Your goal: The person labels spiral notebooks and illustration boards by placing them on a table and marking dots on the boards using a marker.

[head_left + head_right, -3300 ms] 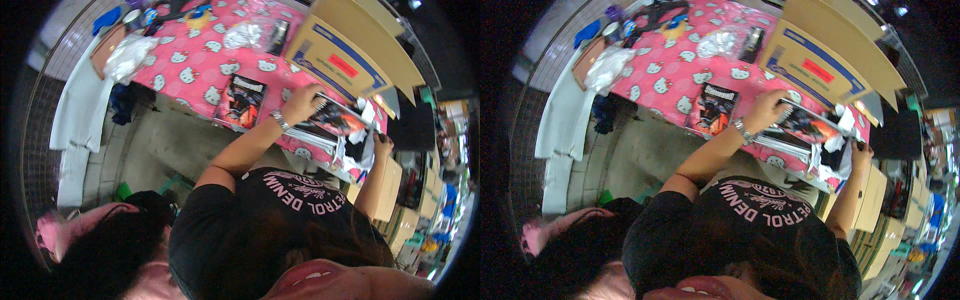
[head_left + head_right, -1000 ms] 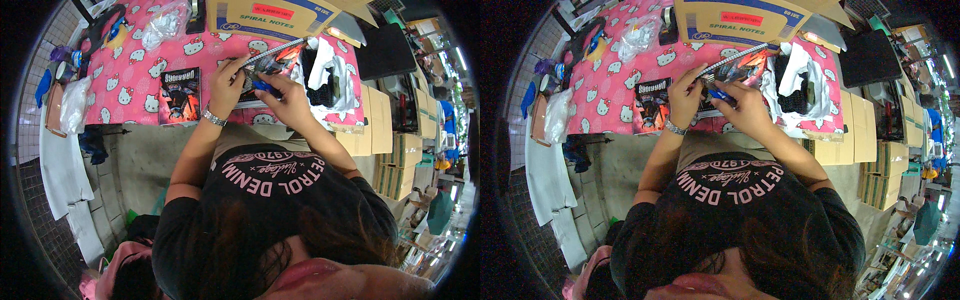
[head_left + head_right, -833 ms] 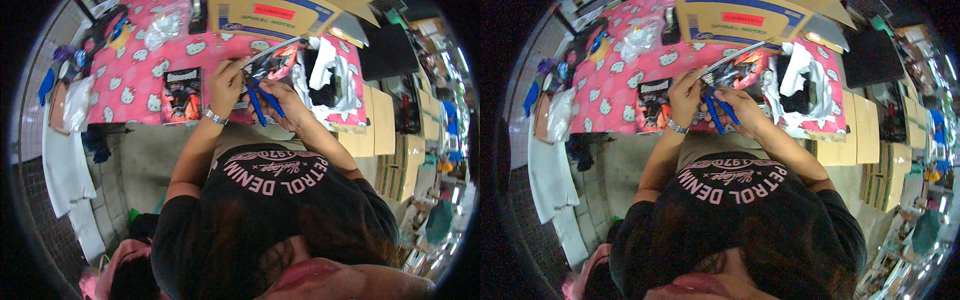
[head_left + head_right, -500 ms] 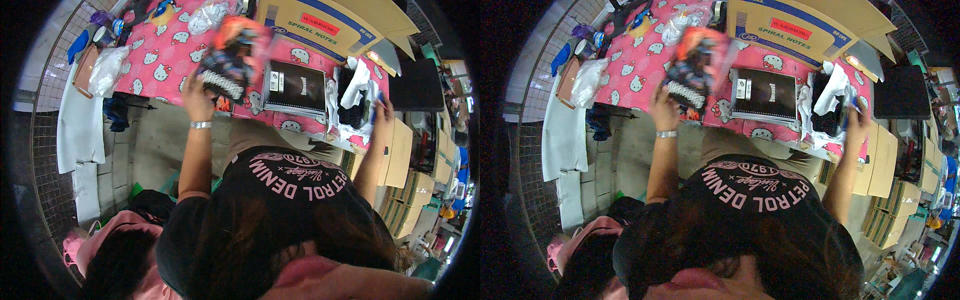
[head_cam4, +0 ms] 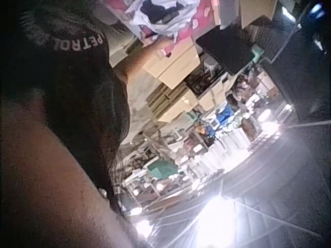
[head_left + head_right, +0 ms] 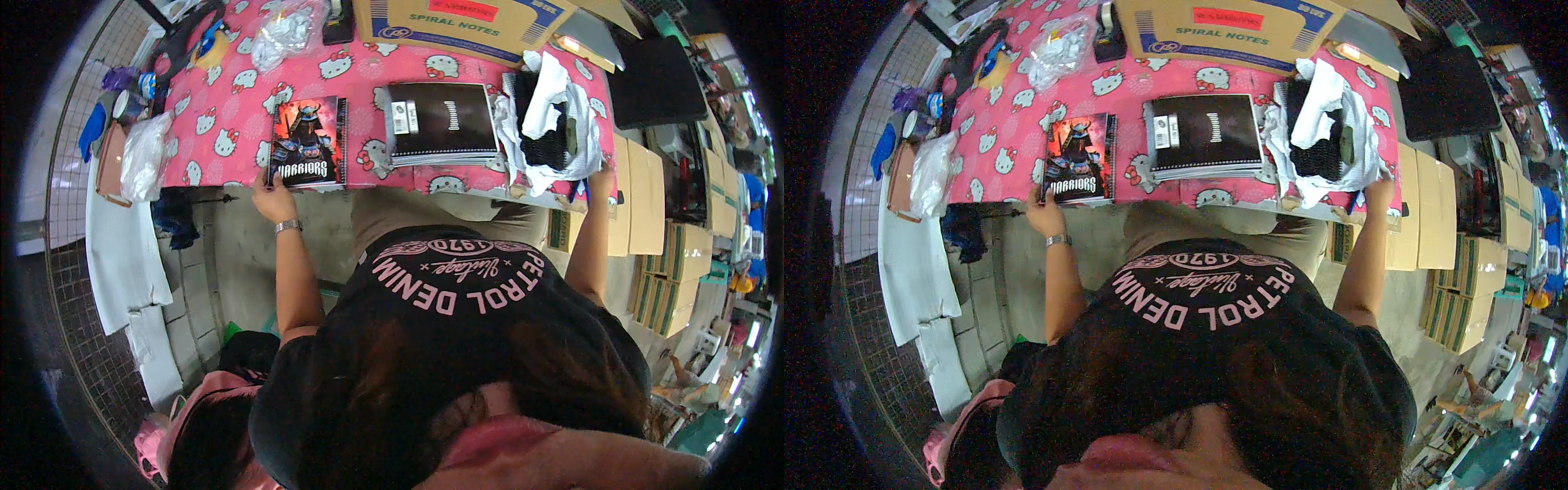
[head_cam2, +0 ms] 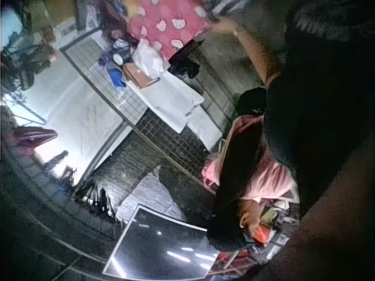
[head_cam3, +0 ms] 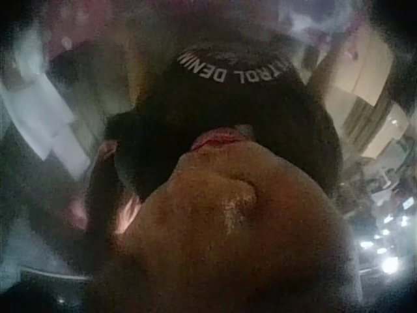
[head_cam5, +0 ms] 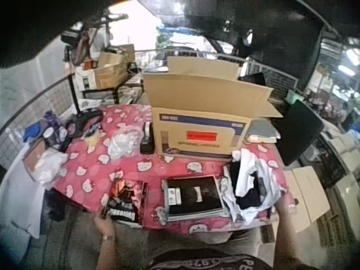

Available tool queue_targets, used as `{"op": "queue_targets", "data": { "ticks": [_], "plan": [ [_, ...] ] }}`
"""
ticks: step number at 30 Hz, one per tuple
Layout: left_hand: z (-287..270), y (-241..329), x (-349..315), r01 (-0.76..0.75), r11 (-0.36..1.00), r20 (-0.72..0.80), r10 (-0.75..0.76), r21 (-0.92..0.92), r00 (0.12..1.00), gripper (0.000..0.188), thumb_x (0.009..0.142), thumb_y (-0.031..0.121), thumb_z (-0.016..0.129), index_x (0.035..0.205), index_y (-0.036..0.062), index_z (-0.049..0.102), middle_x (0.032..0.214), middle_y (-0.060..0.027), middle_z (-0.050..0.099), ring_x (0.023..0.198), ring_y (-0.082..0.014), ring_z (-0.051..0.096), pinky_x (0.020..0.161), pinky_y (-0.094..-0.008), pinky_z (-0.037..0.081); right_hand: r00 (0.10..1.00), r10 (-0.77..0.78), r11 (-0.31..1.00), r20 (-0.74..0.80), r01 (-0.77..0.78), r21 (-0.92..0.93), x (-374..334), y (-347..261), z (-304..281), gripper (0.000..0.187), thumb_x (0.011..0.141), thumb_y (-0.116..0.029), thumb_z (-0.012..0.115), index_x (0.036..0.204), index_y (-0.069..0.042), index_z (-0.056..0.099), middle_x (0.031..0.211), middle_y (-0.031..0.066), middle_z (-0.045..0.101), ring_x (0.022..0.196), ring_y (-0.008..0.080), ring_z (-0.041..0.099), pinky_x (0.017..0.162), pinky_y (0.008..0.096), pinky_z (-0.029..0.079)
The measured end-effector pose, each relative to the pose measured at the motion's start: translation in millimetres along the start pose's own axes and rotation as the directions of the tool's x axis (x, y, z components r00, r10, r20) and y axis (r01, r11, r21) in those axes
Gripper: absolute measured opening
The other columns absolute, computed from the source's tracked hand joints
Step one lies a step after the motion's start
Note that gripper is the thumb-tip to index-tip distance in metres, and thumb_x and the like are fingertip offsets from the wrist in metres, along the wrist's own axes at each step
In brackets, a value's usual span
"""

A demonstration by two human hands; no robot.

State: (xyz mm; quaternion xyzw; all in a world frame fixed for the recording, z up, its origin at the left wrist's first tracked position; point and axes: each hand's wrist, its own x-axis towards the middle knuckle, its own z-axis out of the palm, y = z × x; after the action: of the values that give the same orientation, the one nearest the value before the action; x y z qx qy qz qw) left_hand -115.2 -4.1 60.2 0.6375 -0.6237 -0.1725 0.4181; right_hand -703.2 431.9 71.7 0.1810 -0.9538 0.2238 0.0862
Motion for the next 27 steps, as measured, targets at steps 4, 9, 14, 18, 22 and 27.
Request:
{"op": "queue_targets", "data": {
  "ticks": [4,9,14,18,22,27],
  "plan": [
    [-5,-46,6,-0.169,0.980,-0.024,0.172,0.110,0.985,0.033,0.078,0.006,0.071,0.110,0.0017,0.067,0.098,-0.0184,0.069,0.074,-0.0271,0.064,0.068,-0.0385,0.051,0.942,0.003,0.980,-0.336,0.064,0.189,35,-118,-41,0.030,0.084,-0.022,0.064,0.107,-0.004,0.067,0.106,0.0213,0.063,0.099,0.0376,0.061,0.085,0.0403,0.049],
    [13,-36,3,-0.002,0.969,0.127,0.035,-0.248,0.991,0.031,0.080,0.001,0.068,0.111,-0.0038,0.065,0.098,-0.0181,0.070,0.084,-0.0230,0.067,0.076,-0.0339,0.053,0.944,-0.318,0.923,-0.086,0.329,0.201,62,-191,-38,0.028,0.086,-0.021,0.060,0.107,-0.004,0.065,0.093,0.0198,0.068,0.088,0.0374,0.066,0.077,0.0428,0.052],
    [6,-17,13,0.090,0.978,0.189,-0.054,-0.189,0.980,0.031,0.083,0.007,0.067,0.113,-0.0031,0.064,0.095,-0.0169,0.070,0.083,-0.0213,0.066,0.075,-0.0346,0.052,0.951,-0.225,0.965,0.213,0.247,-0.085,47,-226,-11,0.090,0.071,-0.061,0.071,0.136,-0.006,0.044,0.107,0.0264,0.063,0.103,0.0376,0.062,0.088,0.0455,0.050],
    [16,59,18,-0.065,0.997,0.138,0.068,-0.027,0.988,0.029,0.083,0.013,0.067,0.109,-0.0003,0.067,0.093,-0.0181,0.069,0.081,-0.0284,0.064,0.074,-0.0370,0.050,0.962,-0.199,0.963,0.187,0.227,-0.143,68,-198,17,0.066,0.073,-0.043,0.073,0.128,-0.010,0.055,0.115,0.0232,0.063,0.104,0.0345,0.063,0.087,0.0427,0.051],
    [20,150,6,-0.238,0.862,0.205,0.357,-0.448,0.911,0.032,0.083,0.015,0.069,0.113,0.0029,0.065,0.111,-0.0142,0.064,0.101,-0.0257,0.059,0.089,-0.0377,0.046,0.945,-0.318,0.937,0.082,0.299,0.182,64,-237,1,0.036,0.080,-0.021,0.068,0.113,-0.007,0.065,0.106,0.0162,0.068,0.094,0.0286,0.066,0.081,0.0367,0.052],
    [32,249,-35,-0.229,0.501,0.349,0.802,-0.834,0.484,0.096,0.069,0.026,0.083,0.145,0.0047,0.028,0.154,-0.0177,0.017,0.141,-0.0309,0.022,0.113,-0.0426,0.025,0.243,-0.965,0.195,0.094,0.435,0.879,-69,-413,-81,0.025,0.077,0.007,0.063,0.101,-0.001,0.064,0.098,0.0066,0.064,0.096,0.0183,0.059,0.087,0.0292,0.045]
  ]
}}
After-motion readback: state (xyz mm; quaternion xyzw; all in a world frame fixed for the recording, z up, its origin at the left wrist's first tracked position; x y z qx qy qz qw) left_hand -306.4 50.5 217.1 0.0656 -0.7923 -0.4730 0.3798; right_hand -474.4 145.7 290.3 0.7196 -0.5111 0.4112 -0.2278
